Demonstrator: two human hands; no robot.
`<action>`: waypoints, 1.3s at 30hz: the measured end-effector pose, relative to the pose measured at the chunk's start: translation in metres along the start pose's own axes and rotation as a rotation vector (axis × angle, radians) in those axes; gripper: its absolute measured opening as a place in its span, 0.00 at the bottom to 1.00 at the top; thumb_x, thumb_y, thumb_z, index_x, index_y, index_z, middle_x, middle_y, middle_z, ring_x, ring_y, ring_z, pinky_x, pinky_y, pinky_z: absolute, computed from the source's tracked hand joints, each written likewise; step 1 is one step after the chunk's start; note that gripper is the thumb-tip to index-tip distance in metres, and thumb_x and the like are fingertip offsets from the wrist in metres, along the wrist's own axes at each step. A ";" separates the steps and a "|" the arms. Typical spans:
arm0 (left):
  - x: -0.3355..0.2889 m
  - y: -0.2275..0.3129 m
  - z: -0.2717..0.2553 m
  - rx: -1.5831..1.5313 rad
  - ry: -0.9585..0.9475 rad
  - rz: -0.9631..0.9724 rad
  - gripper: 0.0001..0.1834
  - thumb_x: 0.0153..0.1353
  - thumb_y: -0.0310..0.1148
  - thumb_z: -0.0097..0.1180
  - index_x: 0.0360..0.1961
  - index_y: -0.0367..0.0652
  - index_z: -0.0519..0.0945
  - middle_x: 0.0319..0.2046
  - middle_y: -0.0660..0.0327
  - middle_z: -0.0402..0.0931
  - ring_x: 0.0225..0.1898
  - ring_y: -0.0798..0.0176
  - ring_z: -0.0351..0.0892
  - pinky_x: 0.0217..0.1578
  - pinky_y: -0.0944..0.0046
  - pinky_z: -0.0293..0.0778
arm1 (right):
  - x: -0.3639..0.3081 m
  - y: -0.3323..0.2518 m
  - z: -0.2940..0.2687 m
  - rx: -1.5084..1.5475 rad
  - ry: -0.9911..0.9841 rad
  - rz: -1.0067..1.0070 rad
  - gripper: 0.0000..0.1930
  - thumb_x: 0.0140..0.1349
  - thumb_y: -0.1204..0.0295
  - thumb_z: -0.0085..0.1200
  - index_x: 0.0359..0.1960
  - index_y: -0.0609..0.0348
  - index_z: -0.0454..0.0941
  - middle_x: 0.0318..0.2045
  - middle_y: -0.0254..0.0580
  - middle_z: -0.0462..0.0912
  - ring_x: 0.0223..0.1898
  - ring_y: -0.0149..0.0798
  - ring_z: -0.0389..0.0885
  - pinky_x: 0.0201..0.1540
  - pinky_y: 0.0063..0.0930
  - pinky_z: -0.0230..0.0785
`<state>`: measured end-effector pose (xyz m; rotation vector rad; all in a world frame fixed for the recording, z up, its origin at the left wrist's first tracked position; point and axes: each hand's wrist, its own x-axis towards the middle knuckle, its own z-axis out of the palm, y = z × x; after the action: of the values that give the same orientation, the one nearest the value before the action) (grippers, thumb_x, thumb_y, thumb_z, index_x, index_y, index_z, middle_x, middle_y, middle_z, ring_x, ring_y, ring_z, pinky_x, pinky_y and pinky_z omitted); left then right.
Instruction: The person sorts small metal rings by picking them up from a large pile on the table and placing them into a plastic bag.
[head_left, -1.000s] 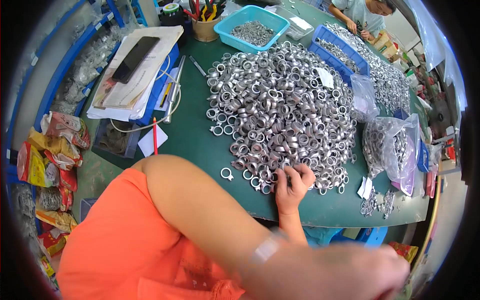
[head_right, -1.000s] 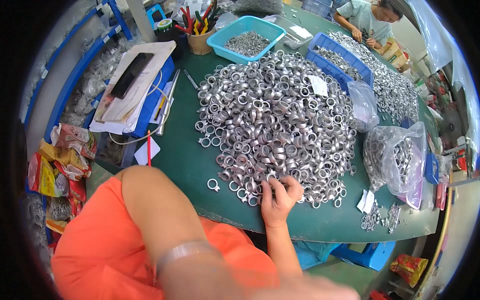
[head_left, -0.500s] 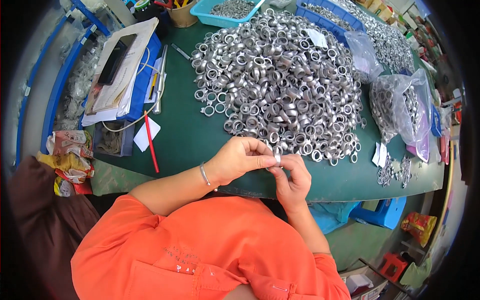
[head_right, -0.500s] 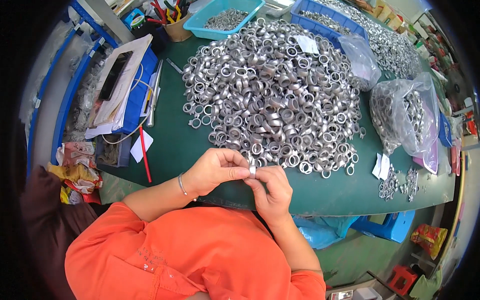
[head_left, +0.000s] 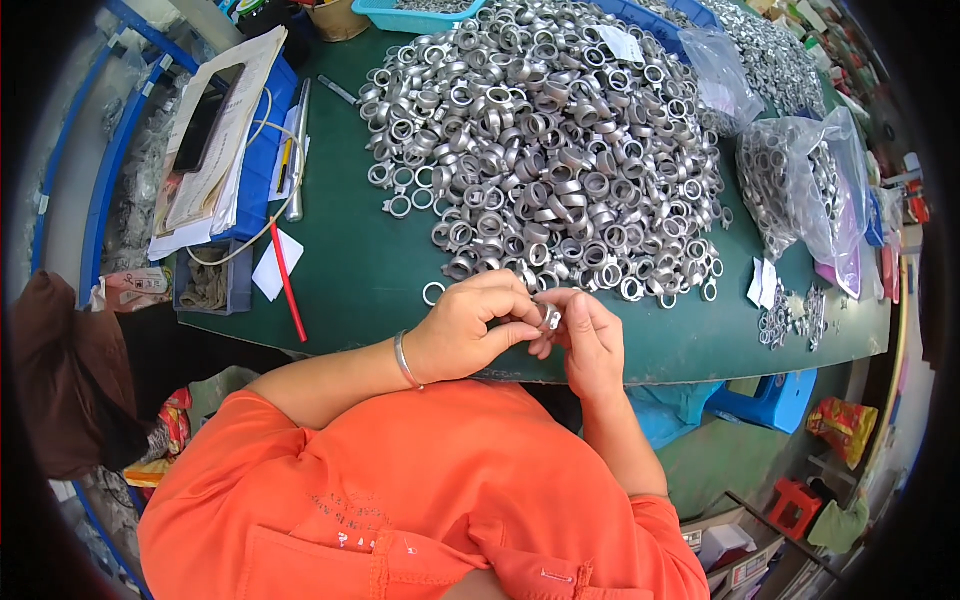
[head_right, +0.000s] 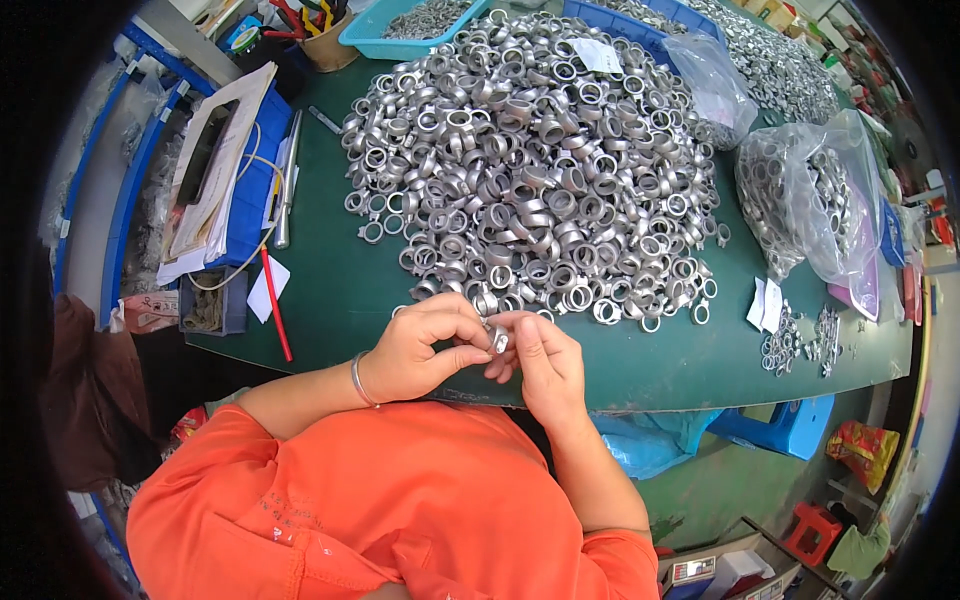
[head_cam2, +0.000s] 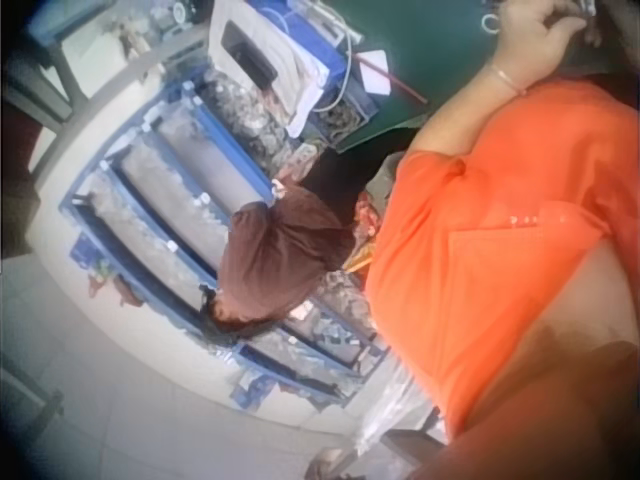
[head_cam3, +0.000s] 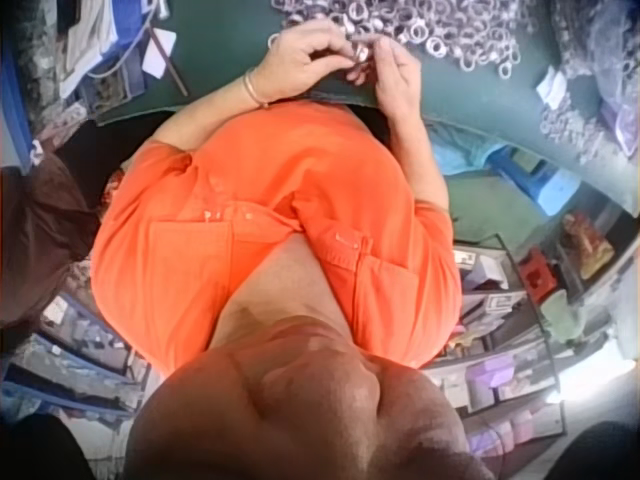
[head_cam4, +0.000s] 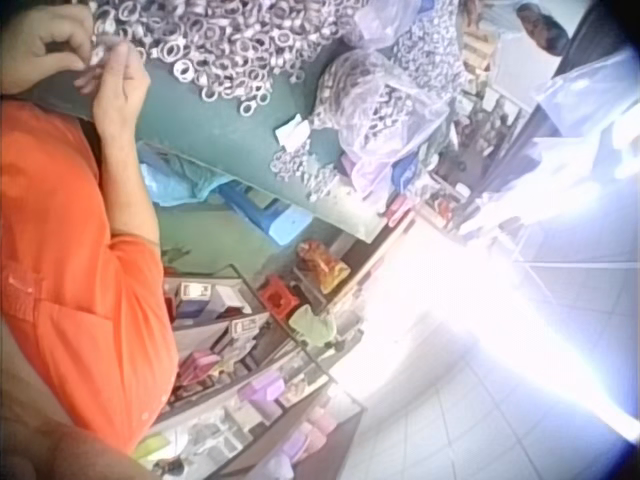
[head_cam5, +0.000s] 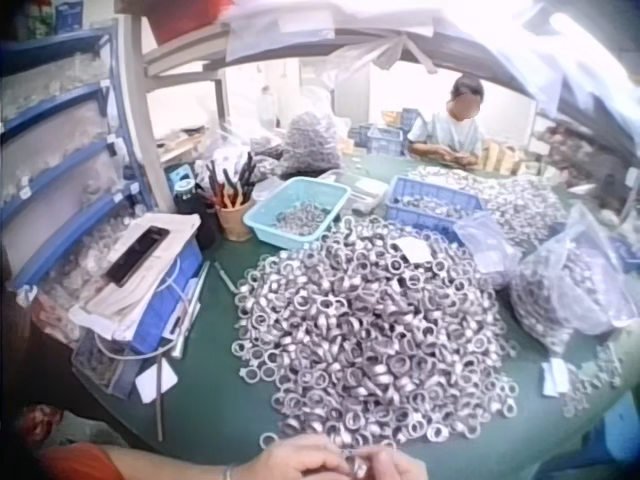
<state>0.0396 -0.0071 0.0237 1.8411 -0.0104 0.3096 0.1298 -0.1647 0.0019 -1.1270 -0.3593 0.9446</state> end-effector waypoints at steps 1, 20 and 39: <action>0.000 0.001 0.000 -0.009 0.000 -0.005 0.03 0.48 0.21 0.60 0.26 0.37 0.79 0.27 0.60 0.75 0.30 0.67 0.74 0.29 0.70 0.70 | 0.000 0.001 0.001 -0.001 0.000 -0.001 0.12 0.66 0.69 0.44 0.42 0.67 0.72 0.28 0.38 0.77 0.27 0.27 0.75 0.27 0.18 0.68; -0.013 -0.003 -0.002 -0.761 -0.032 -0.848 0.08 0.60 0.34 0.53 0.35 0.41 0.72 0.21 0.65 0.69 0.18 0.75 0.64 0.18 0.76 0.61 | 0.028 -0.003 0.012 -1.405 0.232 -0.685 0.11 0.42 0.66 0.64 0.24 0.55 0.75 0.28 0.38 0.74 0.31 0.45 0.70 0.34 0.38 0.59; -0.024 -0.017 -0.010 -0.657 0.079 -0.604 0.14 0.55 0.40 0.57 0.33 0.38 0.75 0.21 0.66 0.71 0.19 0.75 0.67 0.17 0.75 0.64 | 0.013 -0.014 0.033 -0.960 -0.089 -0.451 0.03 0.54 0.78 0.55 0.28 0.63 0.74 0.24 0.35 0.73 0.25 0.28 0.69 0.27 0.19 0.62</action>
<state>0.0174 0.0035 0.0050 1.1080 0.4411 -0.0526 0.1215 -0.1359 0.0256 -1.7582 -1.1660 0.3908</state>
